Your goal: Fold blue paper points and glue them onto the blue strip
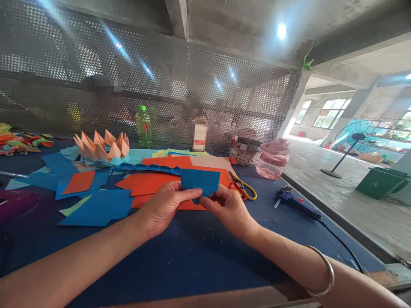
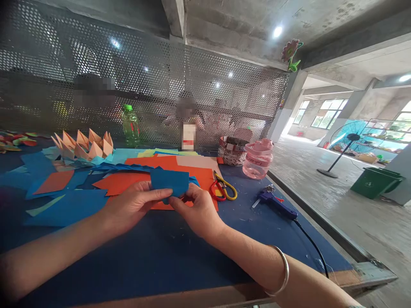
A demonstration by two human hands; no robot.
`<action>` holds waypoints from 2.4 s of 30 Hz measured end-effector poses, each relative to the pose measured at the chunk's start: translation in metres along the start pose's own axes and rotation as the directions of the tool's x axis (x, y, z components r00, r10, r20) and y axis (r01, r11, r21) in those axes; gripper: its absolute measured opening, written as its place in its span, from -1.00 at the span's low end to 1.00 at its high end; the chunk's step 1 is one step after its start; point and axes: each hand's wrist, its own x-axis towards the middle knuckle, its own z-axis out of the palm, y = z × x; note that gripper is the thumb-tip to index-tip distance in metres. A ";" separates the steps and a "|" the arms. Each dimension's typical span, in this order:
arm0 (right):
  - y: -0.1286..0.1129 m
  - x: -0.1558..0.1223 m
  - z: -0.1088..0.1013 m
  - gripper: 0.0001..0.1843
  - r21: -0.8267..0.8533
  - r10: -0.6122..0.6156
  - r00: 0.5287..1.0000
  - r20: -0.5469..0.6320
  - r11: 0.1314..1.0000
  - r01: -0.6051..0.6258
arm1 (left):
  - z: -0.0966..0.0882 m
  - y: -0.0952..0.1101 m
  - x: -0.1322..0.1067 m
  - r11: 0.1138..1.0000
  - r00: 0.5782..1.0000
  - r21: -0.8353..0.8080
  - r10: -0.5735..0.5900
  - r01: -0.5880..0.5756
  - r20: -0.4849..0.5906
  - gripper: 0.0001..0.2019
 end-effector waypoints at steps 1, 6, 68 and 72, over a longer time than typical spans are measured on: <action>0.000 -0.001 0.000 -0.86 -0.016 -0.014 1.000 -0.003 1.000 0.014 | 0.000 0.001 0.000 1.000 1.000 -0.023 -0.010 0.010 -0.010 -0.93; -0.003 -0.003 0.000 -0.93 0.030 -0.056 0.998 0.036 0.998 0.055 | -0.006 0.006 0.004 0.997 0.996 -0.060 0.043 -0.047 -0.073 -0.93; 0.006 0.005 -0.007 -0.62 0.136 0.172 0.980 0.097 0.973 -0.184 | -0.001 0.007 0.002 0.846 0.968 0.513 0.229 -0.149 -0.097 -0.79; 0.004 0.004 -0.007 -0.63 0.110 0.181 0.980 0.086 0.976 -0.190 | 0.000 0.004 0.003 0.844 0.959 0.508 0.262 -0.173 -0.107 -0.78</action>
